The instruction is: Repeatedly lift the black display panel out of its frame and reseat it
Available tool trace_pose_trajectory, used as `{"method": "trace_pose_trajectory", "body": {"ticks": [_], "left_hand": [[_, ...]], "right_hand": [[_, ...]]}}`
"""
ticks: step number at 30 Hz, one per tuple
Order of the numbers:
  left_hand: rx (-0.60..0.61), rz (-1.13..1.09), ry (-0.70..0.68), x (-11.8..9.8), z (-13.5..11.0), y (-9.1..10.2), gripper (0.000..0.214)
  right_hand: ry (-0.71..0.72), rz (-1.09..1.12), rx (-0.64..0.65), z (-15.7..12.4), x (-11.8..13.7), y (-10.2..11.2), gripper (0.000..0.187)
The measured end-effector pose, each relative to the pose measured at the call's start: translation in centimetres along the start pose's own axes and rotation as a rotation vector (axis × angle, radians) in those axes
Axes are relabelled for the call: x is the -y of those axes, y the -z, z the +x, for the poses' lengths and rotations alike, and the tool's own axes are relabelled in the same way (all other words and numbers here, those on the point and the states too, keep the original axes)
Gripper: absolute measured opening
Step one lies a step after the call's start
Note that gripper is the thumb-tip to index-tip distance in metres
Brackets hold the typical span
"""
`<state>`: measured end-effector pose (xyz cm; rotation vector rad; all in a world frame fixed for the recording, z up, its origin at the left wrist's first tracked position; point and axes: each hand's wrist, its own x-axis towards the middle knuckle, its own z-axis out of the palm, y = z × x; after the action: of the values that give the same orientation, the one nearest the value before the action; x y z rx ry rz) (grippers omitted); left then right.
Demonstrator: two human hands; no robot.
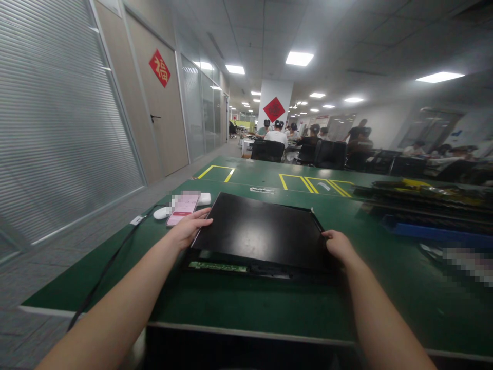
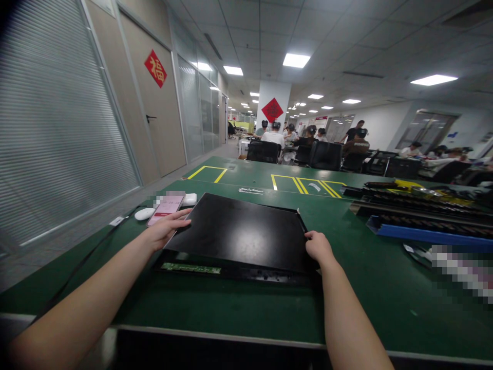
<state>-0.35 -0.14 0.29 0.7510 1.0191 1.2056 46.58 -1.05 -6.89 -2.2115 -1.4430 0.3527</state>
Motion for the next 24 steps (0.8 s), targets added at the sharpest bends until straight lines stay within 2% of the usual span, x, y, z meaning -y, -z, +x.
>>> {"method": "trace_pose_trajectory", "body": {"ticks": [12,20,24], "left_hand": [[0.025,0.009,0.021,0.21,0.24,0.36,0.072],[0.017,0.039,0.013,0.19,0.03,0.15,0.068],[0.004,0.036,-0.022,0.15,0.00,-0.01,0.058]], "right_hand": [[0.020,-0.017,-0.014,-0.12,0.15,0.14,0.046],[0.010,-0.011,0.001,-0.43,0.55,0.34,0.048],[0.007,-0.031,-0.012,-0.53,0.59,0.35,0.047]]}}
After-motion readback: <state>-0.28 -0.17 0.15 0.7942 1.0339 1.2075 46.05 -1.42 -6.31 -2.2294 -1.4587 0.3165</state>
